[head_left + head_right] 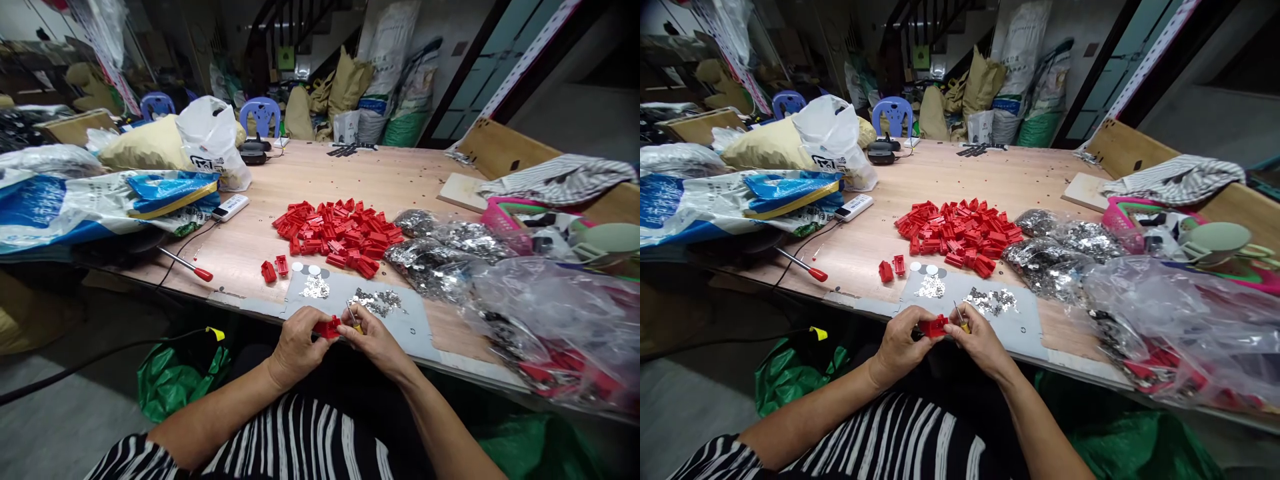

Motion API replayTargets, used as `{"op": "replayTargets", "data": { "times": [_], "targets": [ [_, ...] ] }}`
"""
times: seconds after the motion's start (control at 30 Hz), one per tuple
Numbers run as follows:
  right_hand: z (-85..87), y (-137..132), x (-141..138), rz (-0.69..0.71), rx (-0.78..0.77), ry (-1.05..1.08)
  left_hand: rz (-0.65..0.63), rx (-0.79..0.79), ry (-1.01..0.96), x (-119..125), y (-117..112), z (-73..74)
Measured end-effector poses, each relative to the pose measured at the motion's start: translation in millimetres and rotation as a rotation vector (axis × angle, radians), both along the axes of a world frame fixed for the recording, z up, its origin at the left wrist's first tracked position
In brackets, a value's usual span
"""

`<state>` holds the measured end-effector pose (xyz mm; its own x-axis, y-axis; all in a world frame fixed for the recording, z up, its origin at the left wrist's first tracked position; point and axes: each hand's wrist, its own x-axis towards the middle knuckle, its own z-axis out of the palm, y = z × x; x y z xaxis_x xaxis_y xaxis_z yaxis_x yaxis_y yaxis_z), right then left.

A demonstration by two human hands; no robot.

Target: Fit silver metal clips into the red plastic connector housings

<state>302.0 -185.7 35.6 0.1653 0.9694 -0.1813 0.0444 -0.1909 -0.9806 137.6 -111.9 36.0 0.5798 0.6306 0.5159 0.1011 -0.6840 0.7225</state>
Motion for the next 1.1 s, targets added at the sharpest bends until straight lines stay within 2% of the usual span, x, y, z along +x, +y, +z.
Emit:
{"op": "replayTargets", "data": {
  "times": [0.23,0.43,0.53,0.63,0.7,0.77,0.87,0.97,1.1],
  "targets": [
    [3.9,-4,2,0.093,-0.022,0.122,-0.090,0.040,-0.025,-2,0,0.5],
    [11.6,-8,-2,0.139,-0.073,0.191,-0.113,-0.009,-0.069,-9,1,-1.7],
    [8.2,-8,-6,0.155,-0.115,0.268,-0.148,-0.124,-0.119,-14,2,-3.5],
    [3.1,-6,-11,0.176,-0.129,0.378,-0.169,-0.342,-0.175,-18,4,-7.5],
    [3.1,-1,-11,0.183,-0.109,0.372,-0.155,-0.492,-0.217,-20,7,-11.4],
    [6.6,9,-10,0.179,-0.082,0.246,-0.104,-0.603,-0.245,-23,10,-15.6],
    [14.1,31,-4,0.091,-0.030,-0.192,0.021,-0.659,-0.230,-28,18,-20.7],
    [16.8,55,-4,0.052,0.046,-0.666,0.144,-0.600,-0.182,-34,27,-23.5],
    [11.5,79,-15,0.146,0.057,-0.963,0.218,-0.467,-0.134,-41,36,-24.9]
  ]
}}
